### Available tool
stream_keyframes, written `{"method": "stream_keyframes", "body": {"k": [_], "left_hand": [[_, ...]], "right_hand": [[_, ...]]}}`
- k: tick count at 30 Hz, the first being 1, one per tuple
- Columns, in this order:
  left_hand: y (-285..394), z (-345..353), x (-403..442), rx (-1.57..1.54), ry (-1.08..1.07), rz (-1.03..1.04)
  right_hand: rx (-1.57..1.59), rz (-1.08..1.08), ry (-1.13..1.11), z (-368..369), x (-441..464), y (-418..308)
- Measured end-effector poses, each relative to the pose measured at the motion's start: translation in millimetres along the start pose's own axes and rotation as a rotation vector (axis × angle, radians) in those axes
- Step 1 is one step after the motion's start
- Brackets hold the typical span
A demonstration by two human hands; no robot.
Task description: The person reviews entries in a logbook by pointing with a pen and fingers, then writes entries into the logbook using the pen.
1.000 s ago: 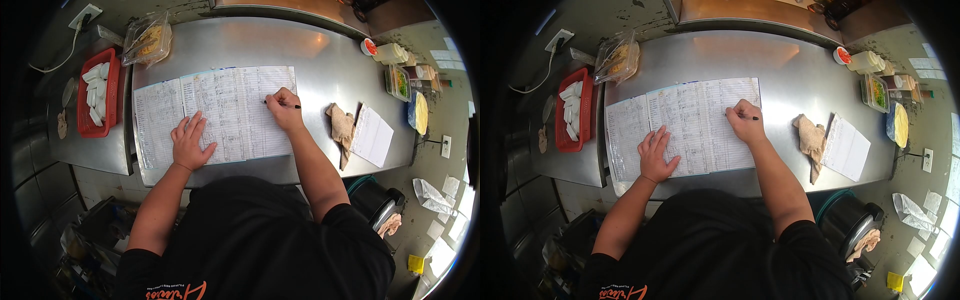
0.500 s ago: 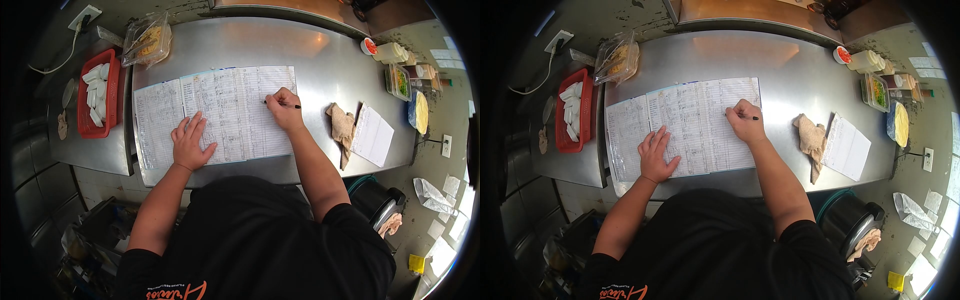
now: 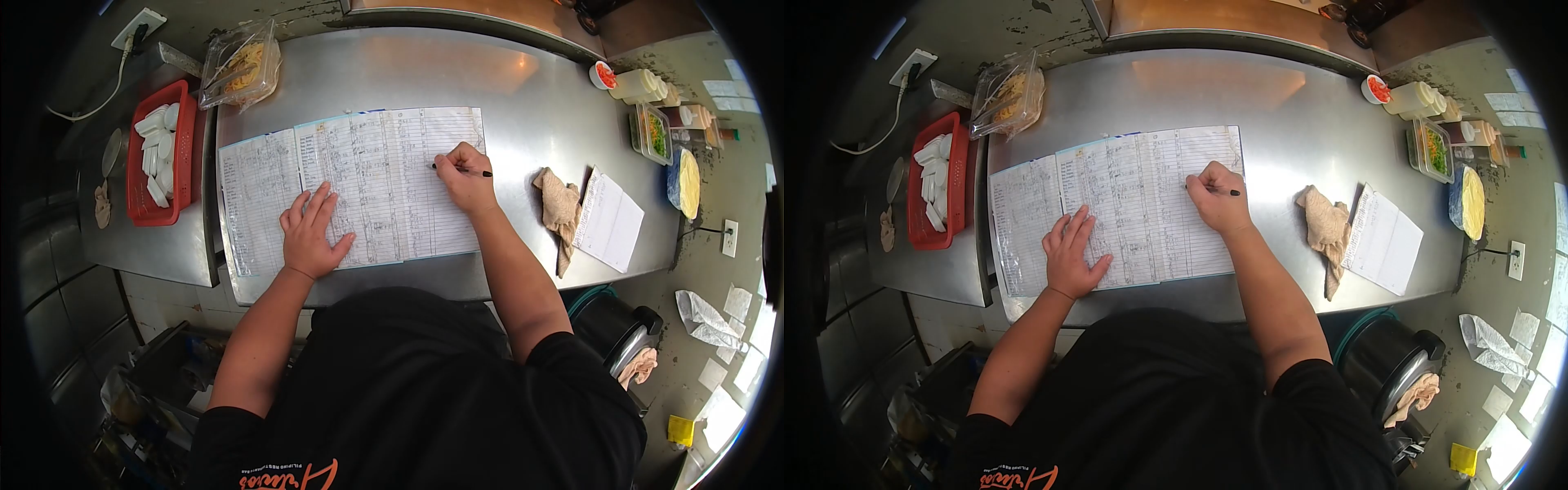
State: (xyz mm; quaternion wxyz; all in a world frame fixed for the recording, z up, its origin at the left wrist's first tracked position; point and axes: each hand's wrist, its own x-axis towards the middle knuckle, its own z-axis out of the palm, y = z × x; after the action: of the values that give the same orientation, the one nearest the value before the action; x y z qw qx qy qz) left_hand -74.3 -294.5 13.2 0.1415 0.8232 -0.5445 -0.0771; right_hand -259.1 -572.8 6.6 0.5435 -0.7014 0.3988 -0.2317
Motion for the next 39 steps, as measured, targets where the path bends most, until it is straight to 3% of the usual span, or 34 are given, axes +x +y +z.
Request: {"method": "stream_keyframes", "body": {"k": [39], "left_hand": [[0.3,0.0,0.4,0.001,0.015,0.01]], "right_hand": [[-0.019,-0.068,-0.013,1.2,-0.4,1.2]]}}
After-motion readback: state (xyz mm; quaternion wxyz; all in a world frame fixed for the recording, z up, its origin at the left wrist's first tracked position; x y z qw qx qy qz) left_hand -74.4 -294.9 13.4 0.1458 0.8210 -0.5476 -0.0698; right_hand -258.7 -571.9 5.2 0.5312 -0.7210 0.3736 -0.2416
